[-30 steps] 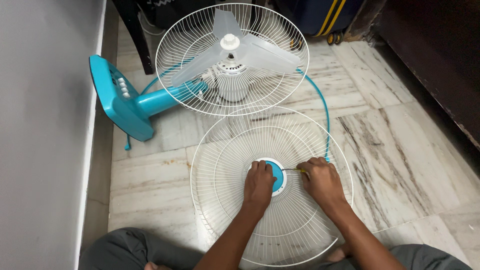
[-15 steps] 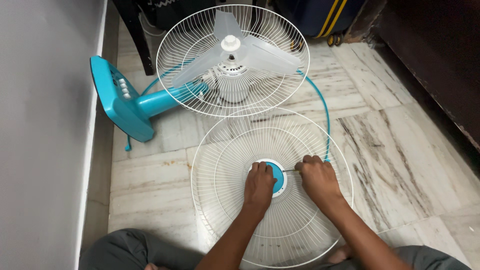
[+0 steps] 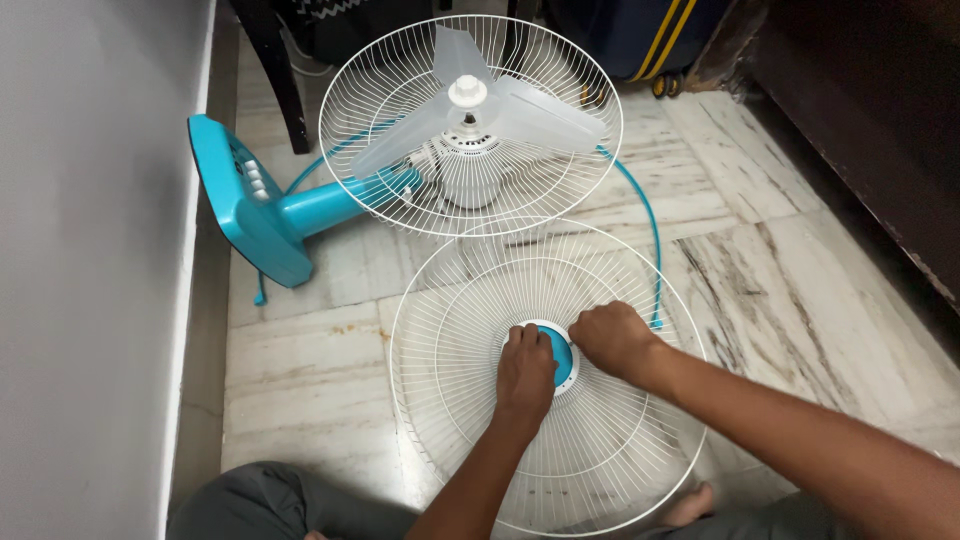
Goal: The person assembles a pedestal fan by attaching the front and rear wire cages to the fan head. They use a screwdriver to tighten the central nut securing the cages and then attach the blue plastic support ring to the front cage.
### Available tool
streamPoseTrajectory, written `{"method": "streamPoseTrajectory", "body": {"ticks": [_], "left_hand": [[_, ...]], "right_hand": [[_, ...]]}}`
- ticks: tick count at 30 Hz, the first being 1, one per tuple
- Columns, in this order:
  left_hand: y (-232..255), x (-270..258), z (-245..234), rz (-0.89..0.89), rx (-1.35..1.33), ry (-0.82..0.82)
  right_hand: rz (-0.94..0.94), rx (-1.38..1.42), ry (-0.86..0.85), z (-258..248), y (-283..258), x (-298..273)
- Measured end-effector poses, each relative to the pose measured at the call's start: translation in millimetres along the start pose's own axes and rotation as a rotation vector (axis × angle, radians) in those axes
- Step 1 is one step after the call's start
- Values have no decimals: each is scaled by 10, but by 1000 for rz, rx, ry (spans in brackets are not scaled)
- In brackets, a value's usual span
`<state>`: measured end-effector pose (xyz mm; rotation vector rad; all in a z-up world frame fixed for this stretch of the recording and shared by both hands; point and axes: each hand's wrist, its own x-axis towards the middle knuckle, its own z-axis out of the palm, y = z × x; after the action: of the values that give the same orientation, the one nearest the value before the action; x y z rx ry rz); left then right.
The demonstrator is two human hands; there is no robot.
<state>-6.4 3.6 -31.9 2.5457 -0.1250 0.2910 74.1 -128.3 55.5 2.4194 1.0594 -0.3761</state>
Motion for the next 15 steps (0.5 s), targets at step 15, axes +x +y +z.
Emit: {"method": "streamPoseTrajectory", "body": {"ticks": [15], "left_hand": [[-35, 32, 72, -16, 27, -62]], "right_hand": [[-240, -182, 20, -151, 185, 67]]}}
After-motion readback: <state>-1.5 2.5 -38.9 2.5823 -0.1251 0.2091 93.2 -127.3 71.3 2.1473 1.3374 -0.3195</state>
